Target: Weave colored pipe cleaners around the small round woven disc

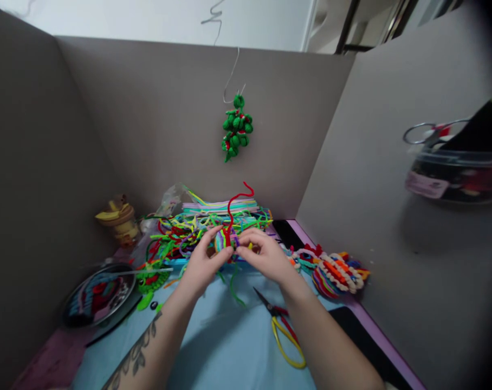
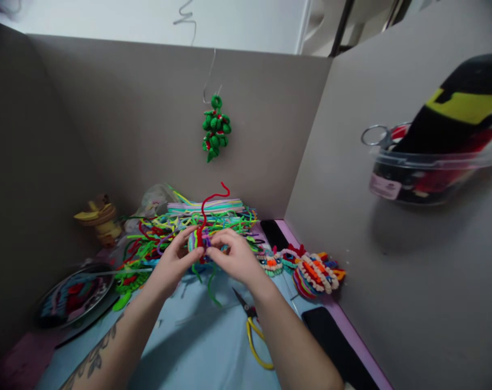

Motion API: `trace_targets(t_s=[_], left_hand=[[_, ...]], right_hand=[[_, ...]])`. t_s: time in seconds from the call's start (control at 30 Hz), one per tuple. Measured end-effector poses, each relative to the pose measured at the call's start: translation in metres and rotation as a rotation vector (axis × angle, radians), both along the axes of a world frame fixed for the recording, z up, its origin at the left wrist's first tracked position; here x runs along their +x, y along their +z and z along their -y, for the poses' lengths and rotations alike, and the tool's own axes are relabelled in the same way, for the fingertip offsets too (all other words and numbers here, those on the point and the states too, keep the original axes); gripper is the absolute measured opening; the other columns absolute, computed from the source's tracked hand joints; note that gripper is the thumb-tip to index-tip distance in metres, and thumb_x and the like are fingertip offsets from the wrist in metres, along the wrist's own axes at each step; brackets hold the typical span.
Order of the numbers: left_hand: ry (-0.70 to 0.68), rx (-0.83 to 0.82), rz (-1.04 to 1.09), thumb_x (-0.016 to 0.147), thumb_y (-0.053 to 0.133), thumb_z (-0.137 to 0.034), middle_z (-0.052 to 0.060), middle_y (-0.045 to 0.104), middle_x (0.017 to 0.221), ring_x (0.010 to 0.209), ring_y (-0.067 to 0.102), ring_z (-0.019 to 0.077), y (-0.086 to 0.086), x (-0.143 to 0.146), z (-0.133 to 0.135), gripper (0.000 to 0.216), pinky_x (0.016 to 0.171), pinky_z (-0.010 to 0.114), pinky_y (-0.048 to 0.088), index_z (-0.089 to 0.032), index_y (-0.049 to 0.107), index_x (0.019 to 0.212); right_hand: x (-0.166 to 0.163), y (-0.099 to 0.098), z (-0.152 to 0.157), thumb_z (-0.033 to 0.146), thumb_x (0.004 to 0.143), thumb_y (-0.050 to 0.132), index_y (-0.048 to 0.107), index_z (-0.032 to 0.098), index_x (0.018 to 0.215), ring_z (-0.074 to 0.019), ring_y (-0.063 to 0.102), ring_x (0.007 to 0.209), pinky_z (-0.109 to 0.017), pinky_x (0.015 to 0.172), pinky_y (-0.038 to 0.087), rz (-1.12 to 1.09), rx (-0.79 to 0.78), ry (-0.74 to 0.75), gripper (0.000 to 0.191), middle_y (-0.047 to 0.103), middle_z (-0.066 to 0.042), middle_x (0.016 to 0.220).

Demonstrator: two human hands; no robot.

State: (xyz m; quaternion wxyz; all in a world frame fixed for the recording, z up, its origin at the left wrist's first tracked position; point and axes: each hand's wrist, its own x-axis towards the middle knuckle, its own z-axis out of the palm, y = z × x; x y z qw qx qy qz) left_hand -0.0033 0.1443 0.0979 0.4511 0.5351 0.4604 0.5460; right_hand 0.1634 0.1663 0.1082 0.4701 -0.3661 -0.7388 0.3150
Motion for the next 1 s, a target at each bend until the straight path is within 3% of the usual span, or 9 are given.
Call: trace_targets(t_s=[0.07,0.17,0.23,0.33,0.43,0.63,0.77,0.87,1.0], left_hand=[[-0.023,-0.013,-0.014,0.071,0.074,-0.033,0.006,0.063,0.116,0.095,0.061,0.0217,0.002,-0.005,0.0,0.058,0.079,0.028,0.047,-0.022,0.057,0.125],[-0.166,-0.088,-0.003,0.071,0.074,-0.033,0.005,0.065,0.11,0.088,0.061,0.021,0.004,-0.012,0.001,0.056,0.073,0.028,0.047,-0.024,0.059,0.124],[-0.289,-0.129,-0.013,0.072,0.073,-0.032,0.005,0.067,0.098,0.076,0.061,0.0189,0.004,-0.015,0.003,0.056,0.066,0.027,0.047,-0.024,0.059,0.125],[-0.442,-0.154,-0.025,0.075,0.071,-0.031,0.003,0.065,0.082,0.064,0.058,0.016,0.002,-0.018,0.004,0.055,0.06,0.026,0.046,-0.026,0.057,0.128],[-0.495,-0.156,0.006,0.075,0.071,-0.03,0.004,0.065,0.087,0.066,0.057,0.0146,0.001,-0.019,0.005,0.053,0.061,0.026,0.048,-0.027,0.059,0.127],[-0.479,-0.156,0.031,0.072,0.074,-0.034,0.008,0.065,0.111,0.084,0.062,0.0211,0.009,-0.023,0.006,0.051,0.069,0.03,0.05,-0.026,0.064,0.121],[-0.486,-0.177,0.067,0.069,0.076,-0.035,0.009,0.067,0.107,0.085,0.063,0.0228,0.012,-0.024,0.007,0.053,0.068,0.03,0.05,-0.026,0.065,0.12],[-0.494,-0.181,0.064,0.07,0.076,-0.032,0.007,0.067,0.107,0.075,0.063,0.0185,0.01,-0.025,0.007,0.051,0.065,0.029,0.051,-0.026,0.064,0.12],[-0.5,-0.157,-0.029,0.072,0.074,-0.027,0.004,0.068,0.09,0.066,0.06,0.0148,0.006,-0.028,0.004,0.054,0.062,0.027,0.05,-0.028,0.061,0.125]], right_hand=[[0.009,0.001,-0.003,0.028,0.08,0.061,0.064,0.02,0.083,-0.0171,0.059,0.078,-0.029,0.069,0.047,-0.102,0.018,-0.106,0.009,0.063,-0.004,0.084],[0.024,-0.001,-0.011,0.026,0.081,0.06,0.06,0.023,0.104,-0.0163,0.057,0.074,-0.03,0.069,0.047,-0.221,0.159,-0.348,0.023,0.06,-0.002,0.083],[0.035,-0.003,-0.017,0.022,0.081,0.06,0.058,0.025,0.115,-0.0173,0.057,0.078,-0.032,0.072,0.047,-0.155,0.295,-0.457,0.033,0.058,-0.003,0.088],[0.047,-0.005,-0.025,0.023,0.084,0.057,0.066,0.026,0.105,-0.0195,0.057,0.082,-0.035,0.076,0.047,0.007,0.418,-0.511,0.022,0.059,-0.004,0.089],[0.055,-0.008,-0.032,0.024,0.086,0.056,0.071,0.024,0.088,-0.0214,0.057,0.085,-0.037,0.078,0.047,0.082,0.47,-0.526,0.015,0.059,-0.005,0.085],[0.059,-0.016,-0.042,0.022,0.085,0.055,0.071,0.023,0.091,-0.0222,0.056,0.089,-0.038,0.081,0.046,0.158,0.492,-0.488,0.018,0.058,-0.007,0.089],[0.056,-0.017,-0.042,0.02,0.085,0.052,0.07,0.024,0.09,-0.0211,0.057,0.089,-0.038,0.081,0.046,0.125,0.478,-0.44,0.019,0.057,-0.006,0.088],[0.049,-0.014,-0.036,0.024,0.084,0.056,0.068,0.024,0.083,-0.0205,0.057,0.086,-0.037,0.08,0.046,0.057,0.455,-0.386,0.012,0.057,-0.005,0.087],[0.033,-0.006,-0.022,0.03,0.082,0.059,0.061,0.022,0.073,-0.019,0.055,0.081,-0.032,0.073,0.046,-0.181,0.261,-0.273,0.012,0.056,-0.004,0.085]])
